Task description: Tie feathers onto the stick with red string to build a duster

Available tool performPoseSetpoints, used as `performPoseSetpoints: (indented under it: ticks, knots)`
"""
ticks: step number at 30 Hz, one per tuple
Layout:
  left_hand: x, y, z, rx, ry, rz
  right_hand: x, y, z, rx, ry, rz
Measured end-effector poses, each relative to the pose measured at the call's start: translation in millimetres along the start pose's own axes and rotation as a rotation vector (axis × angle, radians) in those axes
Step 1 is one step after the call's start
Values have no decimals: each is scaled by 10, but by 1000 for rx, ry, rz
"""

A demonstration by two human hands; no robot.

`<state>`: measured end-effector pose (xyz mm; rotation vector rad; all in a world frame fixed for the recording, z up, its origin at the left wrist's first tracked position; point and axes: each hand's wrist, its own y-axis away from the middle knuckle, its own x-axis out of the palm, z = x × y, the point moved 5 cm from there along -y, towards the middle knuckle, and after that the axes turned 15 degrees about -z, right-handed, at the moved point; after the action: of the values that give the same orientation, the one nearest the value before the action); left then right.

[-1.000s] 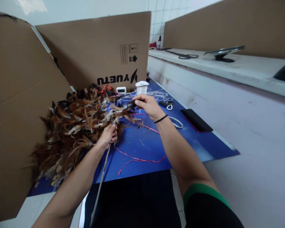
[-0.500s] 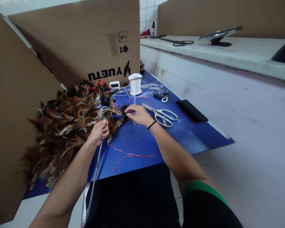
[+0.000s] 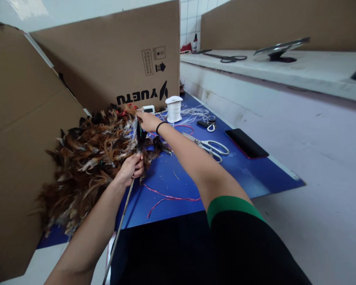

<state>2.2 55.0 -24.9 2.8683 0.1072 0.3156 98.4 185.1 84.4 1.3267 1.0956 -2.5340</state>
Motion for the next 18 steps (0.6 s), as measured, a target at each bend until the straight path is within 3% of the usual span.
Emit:
performPoseSetpoints:
  ticks: [4, 7, 10, 14, 18]
  knots:
    - [57, 58, -58, -40, 96, 158, 44, -153, -111, 194, -120, 38]
    - [94, 116, -116, -73, 198, 285, 28, -76, -241, 401, -198, 61]
    - [95, 160, -183, -95, 297, 357, -26, 93, -321, 462, -257, 40]
    - [35, 178, -300, -80, 417, 372, -32, 406, -335, 388, -322, 91]
    - [-27, 160, -368, -58, 472, 342, 35, 744, -204, 80, -175, 200]
